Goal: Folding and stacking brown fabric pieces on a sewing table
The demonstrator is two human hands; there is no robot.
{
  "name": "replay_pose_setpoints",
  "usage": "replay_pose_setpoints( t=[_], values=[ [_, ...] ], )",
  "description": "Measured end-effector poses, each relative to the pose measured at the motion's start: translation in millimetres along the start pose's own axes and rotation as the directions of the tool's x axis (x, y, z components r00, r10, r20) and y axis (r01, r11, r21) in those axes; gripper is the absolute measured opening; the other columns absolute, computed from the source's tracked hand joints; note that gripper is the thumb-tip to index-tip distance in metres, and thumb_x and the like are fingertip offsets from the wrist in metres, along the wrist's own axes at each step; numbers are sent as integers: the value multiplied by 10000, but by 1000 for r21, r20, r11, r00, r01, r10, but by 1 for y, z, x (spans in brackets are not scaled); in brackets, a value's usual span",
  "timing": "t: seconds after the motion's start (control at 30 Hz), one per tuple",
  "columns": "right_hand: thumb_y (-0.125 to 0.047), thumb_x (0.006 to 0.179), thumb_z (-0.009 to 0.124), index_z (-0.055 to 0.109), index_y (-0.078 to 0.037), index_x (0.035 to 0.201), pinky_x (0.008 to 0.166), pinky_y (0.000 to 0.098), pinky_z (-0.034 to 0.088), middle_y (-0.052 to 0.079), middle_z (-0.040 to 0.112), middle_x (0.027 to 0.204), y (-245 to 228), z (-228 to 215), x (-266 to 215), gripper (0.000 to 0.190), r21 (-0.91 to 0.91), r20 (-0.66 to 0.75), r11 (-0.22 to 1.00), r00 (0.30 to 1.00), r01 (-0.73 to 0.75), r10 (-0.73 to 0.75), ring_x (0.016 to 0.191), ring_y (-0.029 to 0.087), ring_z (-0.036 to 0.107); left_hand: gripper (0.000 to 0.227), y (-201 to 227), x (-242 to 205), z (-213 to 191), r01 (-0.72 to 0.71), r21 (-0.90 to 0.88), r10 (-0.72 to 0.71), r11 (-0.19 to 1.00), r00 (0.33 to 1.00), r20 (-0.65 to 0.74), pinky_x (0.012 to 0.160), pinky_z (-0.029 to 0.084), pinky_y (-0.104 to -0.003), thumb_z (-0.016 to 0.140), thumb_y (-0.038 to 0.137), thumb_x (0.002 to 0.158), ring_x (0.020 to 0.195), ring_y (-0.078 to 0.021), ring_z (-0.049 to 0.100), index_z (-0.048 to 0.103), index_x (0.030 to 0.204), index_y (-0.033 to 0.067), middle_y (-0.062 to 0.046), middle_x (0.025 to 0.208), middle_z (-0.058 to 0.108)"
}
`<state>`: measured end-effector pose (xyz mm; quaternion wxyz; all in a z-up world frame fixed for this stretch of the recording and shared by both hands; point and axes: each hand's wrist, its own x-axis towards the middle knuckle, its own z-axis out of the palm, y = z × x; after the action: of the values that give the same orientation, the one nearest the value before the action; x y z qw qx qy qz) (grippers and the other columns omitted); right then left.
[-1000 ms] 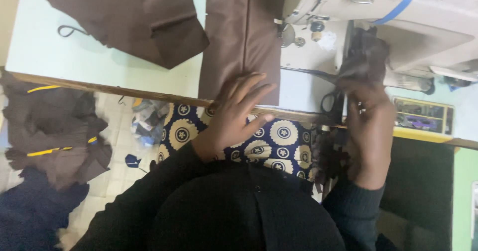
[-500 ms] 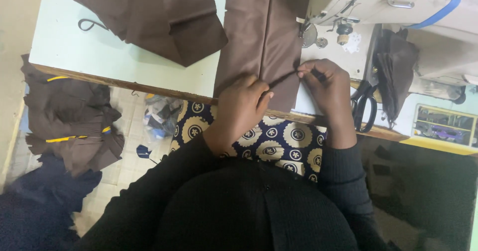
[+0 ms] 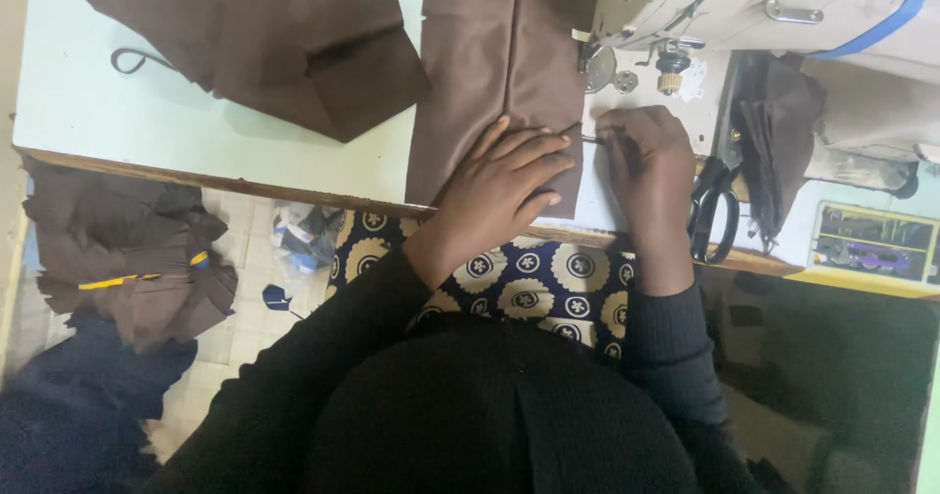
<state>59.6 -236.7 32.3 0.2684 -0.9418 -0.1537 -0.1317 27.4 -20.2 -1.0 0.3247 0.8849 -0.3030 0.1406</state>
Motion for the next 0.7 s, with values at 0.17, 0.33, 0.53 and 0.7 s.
replay_pose_setpoints(
  t=[0.17, 0.33, 0.53, 0.7],
  values=[
    [-16, 951, 676, 782, -208, 1209, 800, 452, 492, 110, 661, 1108, -25, -2, -19, 338, -199, -16, 969, 988, 148, -154, 1038, 399, 636, 415, -2, 1, 1, 7, 7, -7, 1000, 1000, 1, 1258, 178, -490, 715, 380, 950, 1405, -225, 513, 635, 1311, 194, -12, 1435, 604],
    [-78, 939, 641, 754, -251, 1310, 784, 413, 441, 64, 605, 1103, -30, 5, -13, 425, -390, -9, 914, 991, 117, -131, 1052, 331, 589, 448, -14, 17, -1, 41, 22, -43, 999, 996, 74, 1261, 162, -487, 708, 409, 977, 1419, -216, 494, 600, 1372, 226, -2, 1456, 581],
    [-199, 989, 647, 740, -264, 1258, 687, 441, 408, 58, 530, 998, -37, 18, 27, 292, -446, -86, 894, 996, -48, 10, 874, 314, 537, 414, -47, 60, -2, -10, 48, 6, 999, 997, 76, 1256, 156, -497, 710, 367, 976, 1413, -239, 475, 606, 1345, 211, -16, 1452, 557],
    [-144, 992, 640, 763, -262, 1240, 434, 427, 316, 98, 581, 842, 16, 20, 32, 301, -422, -152, 898, 967, 124, -206, 478, 329, 508, 320, -59, 81, -11, 5, -52, 4, 999, 984, 177, 1250, 132, -554, 721, 254, 974, 1419, -294, 451, 615, 1266, 177, -52, 1459, 533]
  ],
)
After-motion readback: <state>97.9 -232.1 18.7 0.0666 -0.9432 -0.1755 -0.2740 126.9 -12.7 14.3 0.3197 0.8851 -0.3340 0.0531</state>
